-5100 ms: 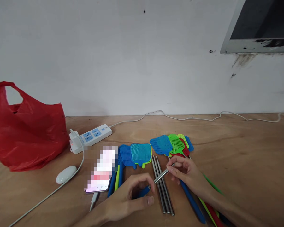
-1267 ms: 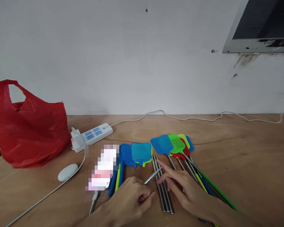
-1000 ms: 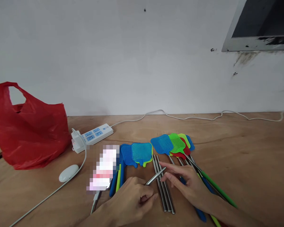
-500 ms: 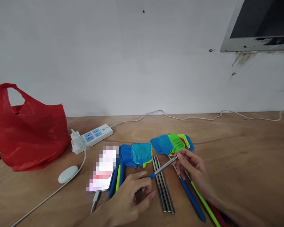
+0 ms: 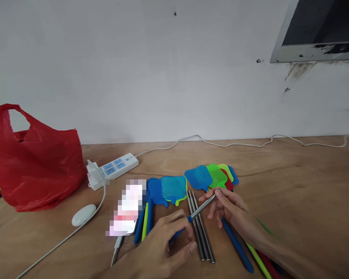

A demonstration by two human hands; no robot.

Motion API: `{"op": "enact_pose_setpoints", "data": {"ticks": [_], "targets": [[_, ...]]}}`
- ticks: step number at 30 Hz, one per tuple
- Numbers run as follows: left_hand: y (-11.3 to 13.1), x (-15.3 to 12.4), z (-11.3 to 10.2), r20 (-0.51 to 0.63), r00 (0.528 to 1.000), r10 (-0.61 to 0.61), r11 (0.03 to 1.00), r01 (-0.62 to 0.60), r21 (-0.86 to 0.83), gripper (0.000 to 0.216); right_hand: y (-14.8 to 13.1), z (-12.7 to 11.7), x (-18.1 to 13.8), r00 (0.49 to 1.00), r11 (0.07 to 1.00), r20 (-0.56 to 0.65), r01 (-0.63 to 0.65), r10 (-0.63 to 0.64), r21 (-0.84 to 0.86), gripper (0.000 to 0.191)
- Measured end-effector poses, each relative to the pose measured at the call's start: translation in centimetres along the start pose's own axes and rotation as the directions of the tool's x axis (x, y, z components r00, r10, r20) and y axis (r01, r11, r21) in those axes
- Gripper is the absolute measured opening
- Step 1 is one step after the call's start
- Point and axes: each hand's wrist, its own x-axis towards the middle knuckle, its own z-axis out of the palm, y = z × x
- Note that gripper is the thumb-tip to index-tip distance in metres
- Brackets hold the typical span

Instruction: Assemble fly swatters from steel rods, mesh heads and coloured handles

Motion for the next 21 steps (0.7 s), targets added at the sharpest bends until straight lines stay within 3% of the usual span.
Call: {"op": "enact_pose_setpoints", "data": {"ticks": [1,3,7,11,16,21], "targets": [[0.0,0.0,-0.2,-0.014,1.0,0.009,1.0,-0.009,-0.007,0.008,-0.1,-0.1,0.1,0.999,0.999,-0.037,0.001,0.0,0.042,0.039],[-0.5,-0.1,-0.5,-0.084,0.996,0.002,0.999,0.002,0.048,0.024,-0.6,-0.5,0.4,0.988,0.994,-0.155,0.029,-0.013,0.102,0.039],[-3.0,0.0,-0.3,-0.229,0.973,-0.037,0.909,0.128,0.397,0.044,-1.5,-1.1,0.7,0.956,0.989,-0.293,0.043,0.001,0.143,0.044],[-4.4,0.3,-0.1,-0.198,0.98,-0.032,0.793,0.146,0.591,0.044,-1.7,-1.0,0.7,0.958,0.994,-0.283,-0.017,0.047,0.107,0.049],[-3.3,0.4,-0.6,-0.227,0.974,-0.023,0.8,0.155,0.58,0.027,-1.6,-0.6,0.6,0.954,0.996,-0.284,-0.086,0.092,0.033,0.054],[-4.2,0.2,-0.3,-0.216,0.976,-0.034,0.796,0.157,0.585,0.046,-1.3,-0.7,0.7,0.97,0.996,-0.223,-0.094,0.092,0.002,0.05]]}}
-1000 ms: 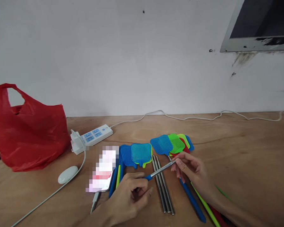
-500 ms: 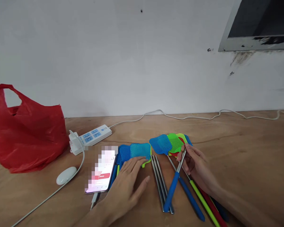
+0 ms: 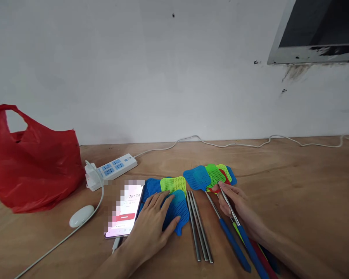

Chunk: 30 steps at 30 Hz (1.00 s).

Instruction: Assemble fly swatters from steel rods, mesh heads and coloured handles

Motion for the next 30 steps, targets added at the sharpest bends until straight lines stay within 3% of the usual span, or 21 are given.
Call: {"op": "enact_pose_setpoints", "data": {"ticks": [4,10,14,17,23,27,30], "targets": [[-0.5,-0.2,0.6,0.044,0.999,-0.021,1.0,0.019,0.024,0.062,0.2,0.1,-0.2,0.998,0.997,0.061,-0.011,0.015,-0.077,0.052],[-0.4,-0.1,0.3,0.034,0.998,-0.057,0.998,0.056,0.025,0.062,0.5,0.2,-0.5,0.997,0.991,0.083,0.015,-0.004,-0.129,0.05],[-0.5,0.0,0.3,-0.051,0.992,-0.118,0.99,0.114,-0.085,0.06,0.6,0.0,-0.3,0.992,0.992,0.128,0.027,-0.011,-0.12,0.048],[-0.5,0.1,0.0,-0.087,0.981,-0.175,0.955,0.148,-0.257,0.049,0.6,0.0,-0.4,0.99,0.992,0.142,-0.009,0.027,-0.126,0.047],[-0.3,0.7,-1.0,0.016,0.941,-0.338,0.76,0.283,-0.585,0.032,0.5,0.1,-1.0,0.981,0.996,0.18,-0.062,0.073,-0.064,0.043],[-0.3,1.2,-1.2,0.096,0.916,-0.39,0.521,0.305,-0.797,0.032,0.6,-0.1,-0.9,0.952,0.989,0.298,-0.021,0.064,-0.146,0.043],[-0.6,1.2,-0.9,0.14,0.873,-0.467,0.348,0.327,-0.879,0.036,0.5,-0.2,-0.8,0.904,0.965,0.402,-0.04,0.146,-0.259,0.044]]}}
